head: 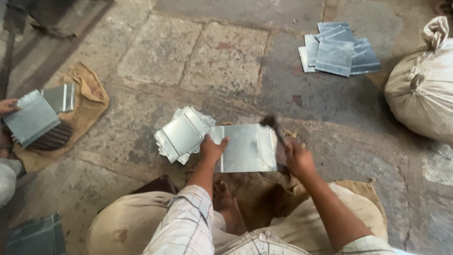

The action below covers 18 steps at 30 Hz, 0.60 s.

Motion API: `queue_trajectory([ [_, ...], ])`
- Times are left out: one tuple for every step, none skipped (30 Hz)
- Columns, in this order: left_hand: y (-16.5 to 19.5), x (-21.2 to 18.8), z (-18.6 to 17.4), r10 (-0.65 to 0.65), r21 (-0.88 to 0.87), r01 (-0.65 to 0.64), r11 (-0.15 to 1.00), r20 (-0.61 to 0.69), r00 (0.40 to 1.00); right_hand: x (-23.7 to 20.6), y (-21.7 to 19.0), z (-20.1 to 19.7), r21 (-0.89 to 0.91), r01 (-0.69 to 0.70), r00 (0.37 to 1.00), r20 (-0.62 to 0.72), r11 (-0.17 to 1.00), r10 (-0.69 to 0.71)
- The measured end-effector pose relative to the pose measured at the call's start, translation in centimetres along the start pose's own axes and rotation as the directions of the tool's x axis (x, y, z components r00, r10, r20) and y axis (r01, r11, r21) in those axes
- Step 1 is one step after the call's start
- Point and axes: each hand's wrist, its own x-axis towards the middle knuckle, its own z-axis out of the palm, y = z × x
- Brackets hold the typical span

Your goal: The person shapes metal sheets by hitting them with a hammer while holding them against a metal block on the floor. They move and rotate the sheets between strikes to achieve the desired bend or form.

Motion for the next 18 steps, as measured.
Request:
queue_trajectory([
  [-0.2, 0.1, -0.1, 0.052, 0.010, -0.052, 0.999, 0.012, 0.999, 0.6, -0.5, -1.2, 0.058, -0.022, 1.000, -0.002, 0.998, 0.023],
  [-0.5, 0.1, -0.1, 0.101, 0.021, -0.102, 0.995, 0.026, 0.995, 1.1, -1.0, -2.2, 0.145, -0.090, 0.996, -0.002, 0.985, 0.092],
  [-0.7, -0.1, -0.2, 0.099, 0.029, -0.100, 0.995, 0.043, 0.994, 1.5, -1.4, -3.1, 0.230, -0.160, 0.987, 0.005, 0.960, 0.164],
  [-0.9, 0.0, -0.3, 0.101, 0.037, -0.103, 0.994, 0.055, 0.993, 1.8, -1.7, -3.7, 0.360, -0.015, 0.996, -0.075, 0.933, 0.045],
  [-1.0, -0.1, -0.4, 0.105, 0.044, -0.108, 0.993, 0.063, 0.992, 2.0, -1.9, -3.9, 0.471, 0.140, 0.983, -0.175, 0.871, -0.064],
  [-0.9, -0.1, -0.5, 0.088, 0.042, -0.092, 0.995, 0.080, 0.993, 2.2, -1.9, -3.8, 0.556, 0.302, 0.944, -0.288, 0.774, -0.160],
  [-0.8, -0.1, -0.6, 0.073, 0.040, -0.077, 0.996, 0.093, 0.993, 2.4, -1.9, -3.2, 0.604, 0.328, 0.936, -0.312, 0.726, -0.163],
  [-0.6, -0.1, -0.8, 0.062, 0.036, -0.066, 0.997, 0.104, 0.993, 2.6, -1.7, -2.4, 0.648, 0.357, 0.926, -0.338, 0.673, -0.166],
  [-0.5, 0.0, -1.0, 0.060, 0.041, -0.064, 0.997, 0.102, 0.993, 2.7, -1.5, -1.3, 0.687, 0.384, 0.916, -0.365, 0.617, -0.165],
  [-0.3, 0.0, -1.1, 0.056, 0.046, -0.061, 0.997, 0.105, 0.993, 2.9, -1.4, -0.2, 0.853, 0.285, 0.959, -0.250, 0.437, -0.137],
  [-0.3, 0.0, -1.1, 0.052, 0.054, -0.058, 0.997, 0.110, 0.993, 2.9, -1.1, 0.8, 0.960, 0.155, 0.984, -0.128, 0.232, -0.127],
  [-0.2, 0.0, -1.1, 0.048, 0.066, -0.056, 0.996, 0.114, 0.992, 2.9, -0.9, 1.6, 0.711, 0.034, 0.990, 0.072, 0.703, -0.121],
  [-0.2, 0.1, -1.1, 0.046, 0.074, -0.054, 0.996, 0.114, 0.992, 2.8, -1.2, 2.0, 0.240, -0.043, 0.971, 0.240, 0.970, -0.016],
  [-0.2, 0.1, -1.0, 0.044, 0.079, -0.053, 0.995, 0.111, 0.993, 2.6, -1.3, 2.2, -0.306, -0.053, 0.933, 0.324, 0.950, 0.156],
  [-0.3, 0.1, -0.8, 0.052, 0.097, -0.062, 0.993, 0.106, 0.993, 2.3, -1.3, 2.3, -0.208, -0.052, 0.971, 0.220, 0.977, 0.098],
  [-0.4, 0.2, -0.8, 0.059, 0.121, -0.072, 0.990, 0.105, 0.993, 2.0, -1.2, 2.2, -0.105, -0.046, 0.993, 0.108, 0.993, 0.057],
  [-0.4, 0.2, -0.6, 0.064, 0.145, -0.080, 0.986, 0.106, 0.992, 1.6, -1.2, 2.0, -0.005, -0.028, 1.000, -0.008, 1.000, 0.028],
  [-0.5, 0.2, -0.5, 0.045, 0.123, -0.059, 0.991, 0.107, 0.993, 1.3, -1.4, 1.7, 0.082, -0.023, 1.000, -0.013, 0.996, 0.024],
])
